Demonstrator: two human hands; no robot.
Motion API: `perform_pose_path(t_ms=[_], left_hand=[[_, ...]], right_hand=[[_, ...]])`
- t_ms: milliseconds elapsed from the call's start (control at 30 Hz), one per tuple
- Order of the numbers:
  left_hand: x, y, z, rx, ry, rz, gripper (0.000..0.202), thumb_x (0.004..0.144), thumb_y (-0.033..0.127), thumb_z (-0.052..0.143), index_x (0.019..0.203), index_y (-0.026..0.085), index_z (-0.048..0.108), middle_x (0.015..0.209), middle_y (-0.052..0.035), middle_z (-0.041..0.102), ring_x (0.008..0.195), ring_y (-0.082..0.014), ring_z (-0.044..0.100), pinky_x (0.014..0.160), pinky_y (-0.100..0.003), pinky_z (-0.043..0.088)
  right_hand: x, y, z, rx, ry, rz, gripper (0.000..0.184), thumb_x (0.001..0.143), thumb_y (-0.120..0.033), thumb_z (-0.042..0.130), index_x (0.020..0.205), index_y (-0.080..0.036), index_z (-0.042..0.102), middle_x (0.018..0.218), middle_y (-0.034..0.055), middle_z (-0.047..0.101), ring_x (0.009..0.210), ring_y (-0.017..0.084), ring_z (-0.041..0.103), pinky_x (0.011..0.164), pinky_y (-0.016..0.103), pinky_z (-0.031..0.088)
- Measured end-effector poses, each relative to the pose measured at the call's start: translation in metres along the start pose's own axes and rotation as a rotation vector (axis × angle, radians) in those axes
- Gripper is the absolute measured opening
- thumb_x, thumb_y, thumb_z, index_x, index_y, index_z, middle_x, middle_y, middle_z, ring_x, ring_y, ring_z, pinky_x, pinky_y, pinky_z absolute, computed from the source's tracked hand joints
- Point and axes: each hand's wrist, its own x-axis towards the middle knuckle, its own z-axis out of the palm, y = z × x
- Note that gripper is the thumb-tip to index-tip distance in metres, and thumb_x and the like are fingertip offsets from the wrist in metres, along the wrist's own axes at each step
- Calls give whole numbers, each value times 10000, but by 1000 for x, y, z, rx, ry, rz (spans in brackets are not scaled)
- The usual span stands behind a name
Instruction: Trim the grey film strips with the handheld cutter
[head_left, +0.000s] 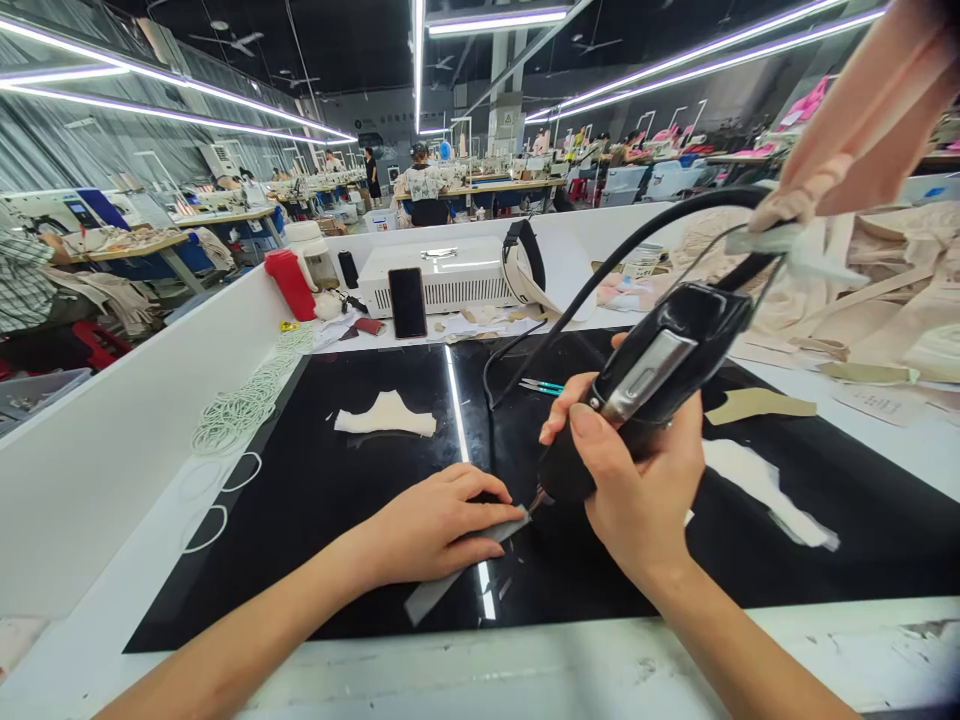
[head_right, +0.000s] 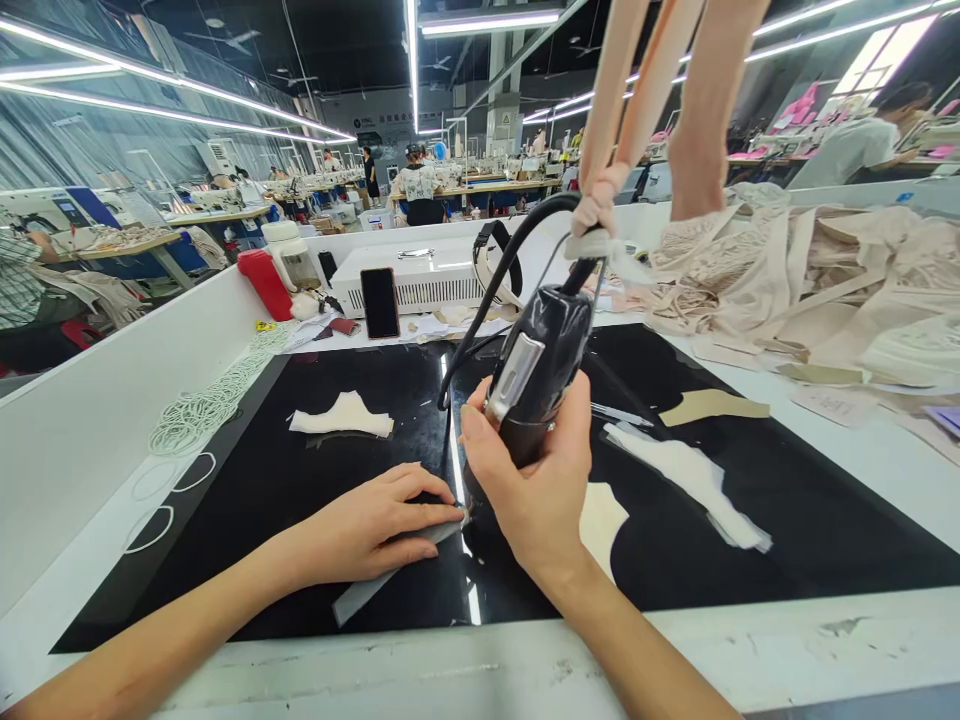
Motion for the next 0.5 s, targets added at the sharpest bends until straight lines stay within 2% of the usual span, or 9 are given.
perform_pose_path(t_ms=[333,500], left_hand=[[-1,-1,0,-29,4,-2,378,1072,342,611,1430,232,663,1366,-125,661,1196,-267,617,1084,-424,528],[-3,-1,-3,-130,21,-52,425,1058,329,649,1476,260,618,1403,-110,657,1260,-257,624,1116,-412,525]], right_hand=[[-1,3,-1,-36,-15,-30,282,894,-303,781,1052,-297,548,877,-51,675,658,155,658,643,318,583],[1,4,-1,-35,-17,-37,281,888,-296,786,1046,-292,553,876,-44,681,659,156,656,635,318,576]])
